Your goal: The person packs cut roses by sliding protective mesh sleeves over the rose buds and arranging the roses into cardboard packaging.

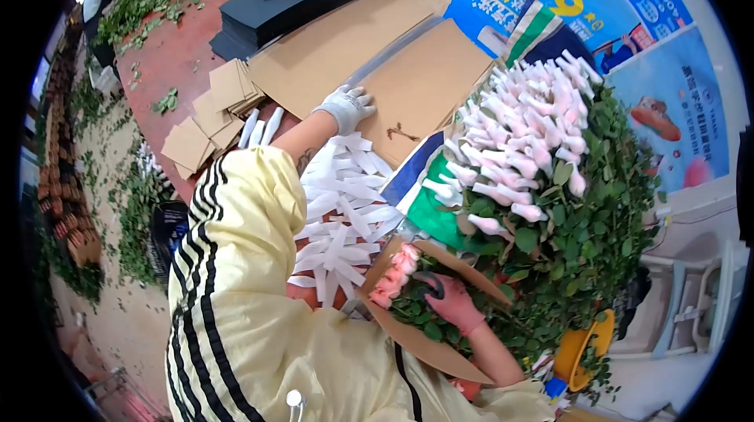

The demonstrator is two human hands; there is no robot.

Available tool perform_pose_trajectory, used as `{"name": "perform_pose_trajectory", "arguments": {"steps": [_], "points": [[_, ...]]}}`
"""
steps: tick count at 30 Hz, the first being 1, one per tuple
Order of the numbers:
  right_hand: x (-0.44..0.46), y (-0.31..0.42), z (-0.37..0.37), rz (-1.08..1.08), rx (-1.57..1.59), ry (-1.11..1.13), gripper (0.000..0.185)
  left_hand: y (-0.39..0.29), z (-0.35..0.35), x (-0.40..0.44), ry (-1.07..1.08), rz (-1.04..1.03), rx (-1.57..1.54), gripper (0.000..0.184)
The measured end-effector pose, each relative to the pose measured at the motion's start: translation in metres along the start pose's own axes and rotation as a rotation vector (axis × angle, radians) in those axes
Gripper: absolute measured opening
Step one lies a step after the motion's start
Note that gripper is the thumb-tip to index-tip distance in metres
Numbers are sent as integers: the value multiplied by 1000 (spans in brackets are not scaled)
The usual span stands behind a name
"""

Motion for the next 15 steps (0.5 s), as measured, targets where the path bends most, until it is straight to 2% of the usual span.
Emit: {"name": "perform_pose_trajectory", "arguments": {"steps": [1, 2, 4, 8, 9, 10, 12, 14, 15], "points": [[1, -1, -2, 46, -34, -17, 36, -1, -6, 4, 123, -31, -3, 60], [-2, -2, -2, 32, -87, -25, 36, 1, -5, 6, 102, -27, -10, 60], [-6, 2, 1, 19, -27, -22, 36, -2, 6, 0, 216, -181, 104, 60], [-11, -2, 3, 58, -57, -47, 38, 20, -33, 20, 163, -208, 102, 47], [-12, 3, 5, 34, -7, -64, 37, 18, -24, 18, 98, -294, 115, 42], [-14, 5, 4, 6, 47, -78, 37, 15, -9, 19, 89, -283, 118, 42], [-14, -1, 0, 20, 47, -85, 37, 11, 9, 27, 477, -159, 215, 41], [-19, -8, -4, 10, -21, -112, 36, -7, 25, 37, 480, -106, 125, 38], [-22, -18, -10, -4, -7, -111, 36, -26, 26, 40, 374, -118, -3, 44]]}}
Point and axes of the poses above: each hand's wrist, its own x-axis towards the middle knuckle, its own z-axis out of the back of the hand, y = z × x, the point moved 4 cm from there along x, towards the middle knuckle, and after that the axes turned 6 degrees about x, right-handed, at the moved point
